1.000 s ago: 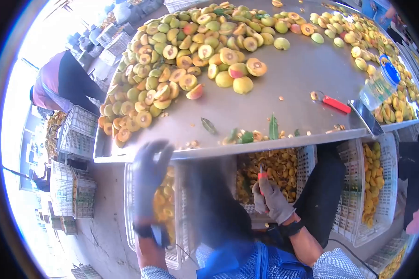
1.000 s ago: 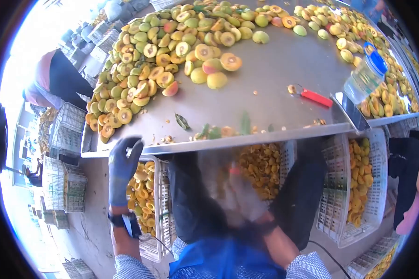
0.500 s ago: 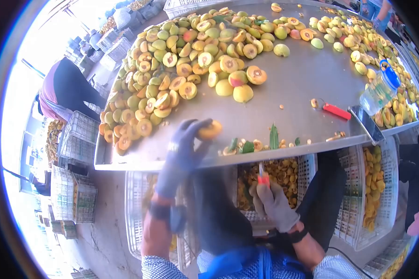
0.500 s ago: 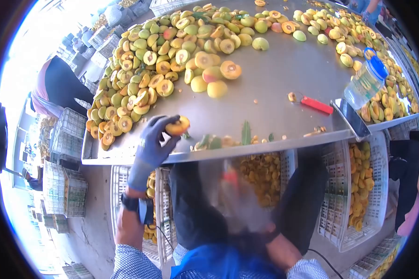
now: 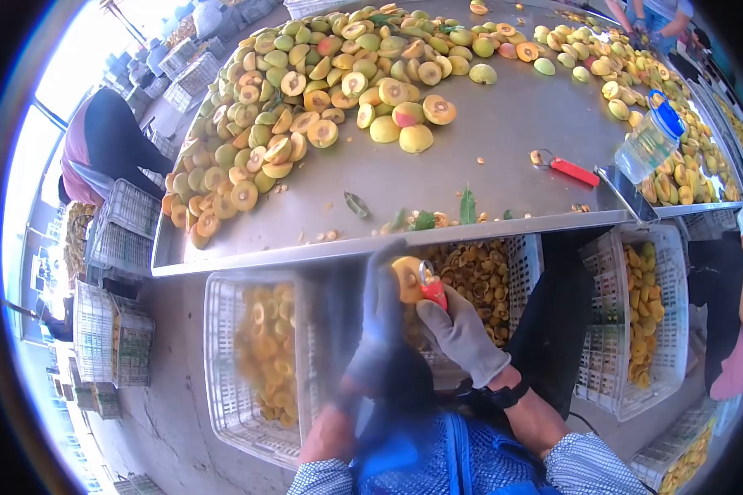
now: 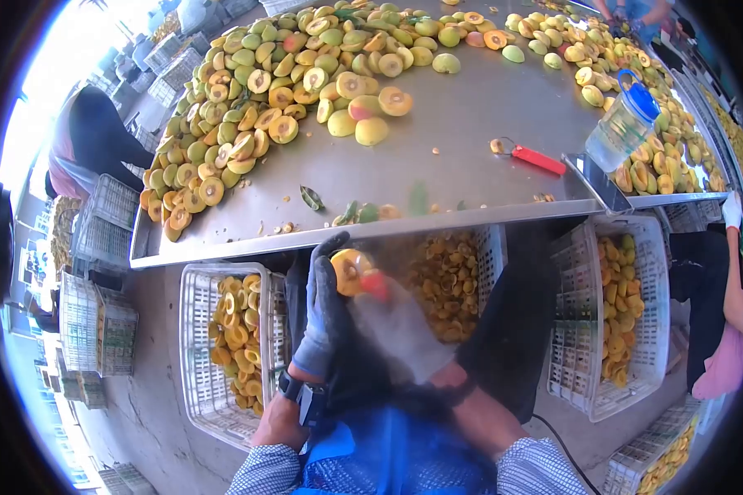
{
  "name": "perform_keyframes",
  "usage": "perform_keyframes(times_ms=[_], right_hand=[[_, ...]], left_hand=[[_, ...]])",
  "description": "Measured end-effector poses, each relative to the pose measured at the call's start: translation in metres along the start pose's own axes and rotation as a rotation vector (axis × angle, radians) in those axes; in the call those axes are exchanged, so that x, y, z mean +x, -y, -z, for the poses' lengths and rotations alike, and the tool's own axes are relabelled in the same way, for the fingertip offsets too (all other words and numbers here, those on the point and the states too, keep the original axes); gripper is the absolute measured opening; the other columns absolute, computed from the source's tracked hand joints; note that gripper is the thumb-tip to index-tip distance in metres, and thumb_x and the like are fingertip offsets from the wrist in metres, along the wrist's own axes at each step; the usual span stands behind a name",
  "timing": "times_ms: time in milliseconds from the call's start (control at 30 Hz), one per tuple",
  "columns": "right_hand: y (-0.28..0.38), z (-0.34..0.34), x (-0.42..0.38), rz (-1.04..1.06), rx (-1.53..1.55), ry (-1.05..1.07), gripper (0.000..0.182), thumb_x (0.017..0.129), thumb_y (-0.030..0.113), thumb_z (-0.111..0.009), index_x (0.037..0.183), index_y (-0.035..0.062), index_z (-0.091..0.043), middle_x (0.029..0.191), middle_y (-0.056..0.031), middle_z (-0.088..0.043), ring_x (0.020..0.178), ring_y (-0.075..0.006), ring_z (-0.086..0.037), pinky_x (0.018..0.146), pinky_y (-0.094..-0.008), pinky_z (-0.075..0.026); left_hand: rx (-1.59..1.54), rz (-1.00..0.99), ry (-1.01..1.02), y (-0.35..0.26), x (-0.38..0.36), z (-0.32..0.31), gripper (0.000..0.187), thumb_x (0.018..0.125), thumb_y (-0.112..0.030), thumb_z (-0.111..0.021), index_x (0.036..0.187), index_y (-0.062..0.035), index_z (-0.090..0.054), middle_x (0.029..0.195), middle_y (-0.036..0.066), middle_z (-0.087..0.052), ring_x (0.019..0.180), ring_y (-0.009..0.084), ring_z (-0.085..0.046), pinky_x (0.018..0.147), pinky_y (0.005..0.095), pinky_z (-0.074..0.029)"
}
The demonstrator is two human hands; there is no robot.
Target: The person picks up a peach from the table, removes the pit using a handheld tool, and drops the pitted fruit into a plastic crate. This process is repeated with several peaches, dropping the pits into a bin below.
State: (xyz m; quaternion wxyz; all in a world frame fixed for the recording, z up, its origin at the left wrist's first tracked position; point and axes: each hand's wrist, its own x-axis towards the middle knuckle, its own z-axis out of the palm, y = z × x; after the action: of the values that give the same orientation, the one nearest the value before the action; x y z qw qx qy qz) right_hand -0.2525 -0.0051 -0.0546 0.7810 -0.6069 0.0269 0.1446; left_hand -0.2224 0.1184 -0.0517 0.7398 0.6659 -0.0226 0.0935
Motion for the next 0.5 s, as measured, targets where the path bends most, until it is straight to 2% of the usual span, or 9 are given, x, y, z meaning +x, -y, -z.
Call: perform_keyframes(times_ms=[33,67,133,267,333,500], right_hand=[[0.004,0.002,-0.002,-0.001,-0.001,0.002,0.042,0.092,0.036,-0.062,0.115,0.0002,-0.056,0.087,-0.007,-0.065,0.076,-0.0119,-0.06,0.069,-0.0285,-0.05],[0.011,0.007,-0.006,-0.005,-0.123,0.04,0.042,0.093,0.036,-0.06,0.115,0.0004,-0.056,0.084,-0.0068,-0.064,0.073,-0.0126,-0.06,0.067,-0.0293,-0.05],[0.025,0.01,-0.009,-0.013,-0.245,0.082,0.042,0.094,0.037,-0.058,0.115,0.0005,-0.056,0.081,-0.0065,-0.064,0.071,-0.0134,-0.061,0.066,-0.0301,-0.05],[0.032,0.013,-0.003,0.043,-0.392,0.138,0.043,0.094,0.041,-0.057,0.112,0.002,-0.058,0.08,-0.0103,-0.065,0.072,-0.0173,-0.064,0.067,-0.0319,-0.051],[0.03,0.014,-0.003,0.078,-0.458,0.133,0.044,0.093,0.043,-0.056,0.111,0.0027,-0.059,0.08,-0.0117,-0.065,0.072,-0.0187,-0.064,0.067,-0.0329,-0.051],[0.024,0.014,-0.005,-0.002,-0.531,0.098,0.049,0.089,0.049,-0.058,0.108,0.0044,-0.061,0.082,-0.0139,-0.065,0.075,-0.0227,-0.066,0.069,-0.0368,-0.05]], left_hand=[[0.067,-0.038,-0.043,0.002,-0.001,0.0,0.047,0.102,-0.041,-0.037,0.12,-0.0011,-0.054,0.105,0.008,-0.06,0.102,0.0163,-0.056,0.093,0.031,-0.044],[0.066,-0.034,-0.047,0.003,-0.001,0.004,0.047,0.102,-0.041,-0.037,0.12,-0.0011,-0.054,0.105,0.008,-0.06,0.102,0.0163,-0.056,0.093,0.031,-0.044],[0.173,-0.005,0.114,-0.001,0.002,0.012,0.042,0.103,-0.038,-0.036,0.111,-0.0017,-0.056,0.098,0.006,-0.059,0.095,0.0142,-0.056,0.089,0.0297,-0.045],[-0.01,0.128,0.095,-0.013,0.002,0.003,0.04,0.103,-0.036,-0.036,0.11,-0.0022,-0.057,0.101,0.006,-0.059,0.093,0.0124,-0.054,0.086,0.0278,-0.045],[0.117,0.037,0.057,-0.008,0.001,0.001,0.041,0.102,-0.031,-0.036,0.111,0.0028,-0.057,0.101,0.012,-0.062,0.091,0.016,-0.059,0.084,0.0312,-0.047],[0.183,0.092,0.069,-0.004,0.005,0.003,0.036,0.1,-0.025,-0.038,0.108,0.0033,-0.058,0.095,0.011,-0.064,0.086,0.0166,-0.06,0.079,0.0296,-0.048]])
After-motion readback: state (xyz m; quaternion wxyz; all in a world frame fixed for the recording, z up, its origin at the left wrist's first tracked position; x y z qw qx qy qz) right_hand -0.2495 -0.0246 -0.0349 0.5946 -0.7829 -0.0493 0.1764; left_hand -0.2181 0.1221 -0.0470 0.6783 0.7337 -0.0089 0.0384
